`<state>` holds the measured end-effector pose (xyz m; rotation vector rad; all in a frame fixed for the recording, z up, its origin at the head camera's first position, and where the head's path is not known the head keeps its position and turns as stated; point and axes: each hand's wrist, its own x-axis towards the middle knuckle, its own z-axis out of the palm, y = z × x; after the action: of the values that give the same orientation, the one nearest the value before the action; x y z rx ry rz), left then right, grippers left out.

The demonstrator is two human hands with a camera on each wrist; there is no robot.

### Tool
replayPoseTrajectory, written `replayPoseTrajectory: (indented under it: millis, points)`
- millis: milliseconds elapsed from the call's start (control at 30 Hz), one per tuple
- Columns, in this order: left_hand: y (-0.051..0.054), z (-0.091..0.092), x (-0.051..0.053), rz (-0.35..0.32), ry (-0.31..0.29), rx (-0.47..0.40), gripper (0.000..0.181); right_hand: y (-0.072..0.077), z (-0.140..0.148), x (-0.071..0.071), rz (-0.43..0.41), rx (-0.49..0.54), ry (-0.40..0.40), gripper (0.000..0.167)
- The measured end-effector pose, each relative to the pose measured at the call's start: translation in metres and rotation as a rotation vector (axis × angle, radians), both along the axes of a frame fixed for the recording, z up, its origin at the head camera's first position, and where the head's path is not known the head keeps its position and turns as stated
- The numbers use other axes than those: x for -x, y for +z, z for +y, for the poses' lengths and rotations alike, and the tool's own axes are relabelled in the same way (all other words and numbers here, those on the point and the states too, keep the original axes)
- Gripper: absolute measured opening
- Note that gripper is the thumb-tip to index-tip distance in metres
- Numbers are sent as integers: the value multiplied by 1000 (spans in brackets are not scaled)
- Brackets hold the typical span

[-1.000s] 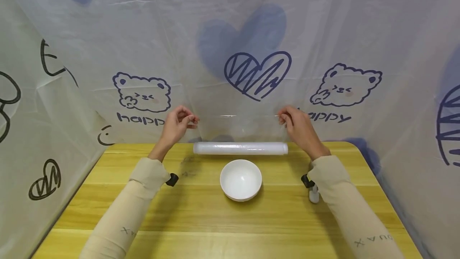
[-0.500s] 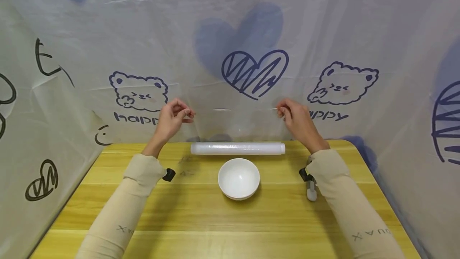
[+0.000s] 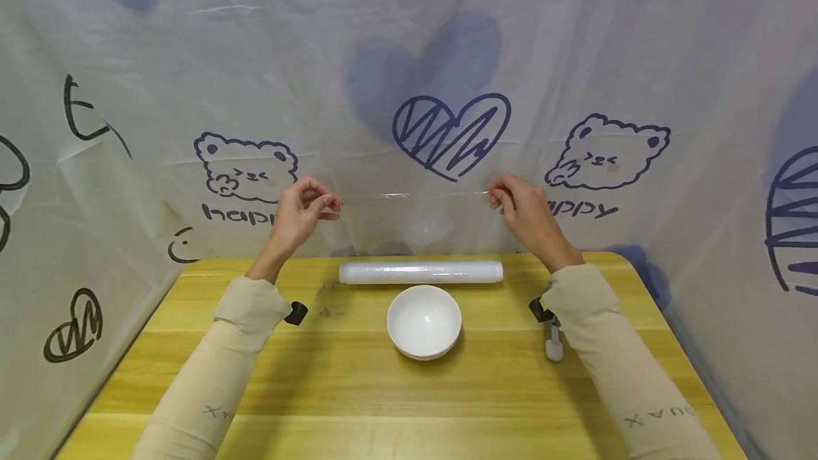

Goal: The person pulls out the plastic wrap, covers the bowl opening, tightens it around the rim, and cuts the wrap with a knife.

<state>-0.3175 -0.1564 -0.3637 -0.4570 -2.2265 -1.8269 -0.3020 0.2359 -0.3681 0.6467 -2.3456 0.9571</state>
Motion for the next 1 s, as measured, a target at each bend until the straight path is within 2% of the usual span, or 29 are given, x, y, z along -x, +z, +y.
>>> replayPoseTrajectory:
  millis: [233,567,767,1000]
  points:
    - [4,-3,0,20,-9,-12,7,4,-2,2,2,3,15,17]
    - [7,-5,-4,36,-20,2,3,9,-2,-3,-7,0,2,17]
    - [10,-8,-13,22,-50,20,6,7,-2,-13,-7,-8,-1,16]
    - [13,-11,-32,89,-112,65,2,10,2,-37,35,-27,7,15]
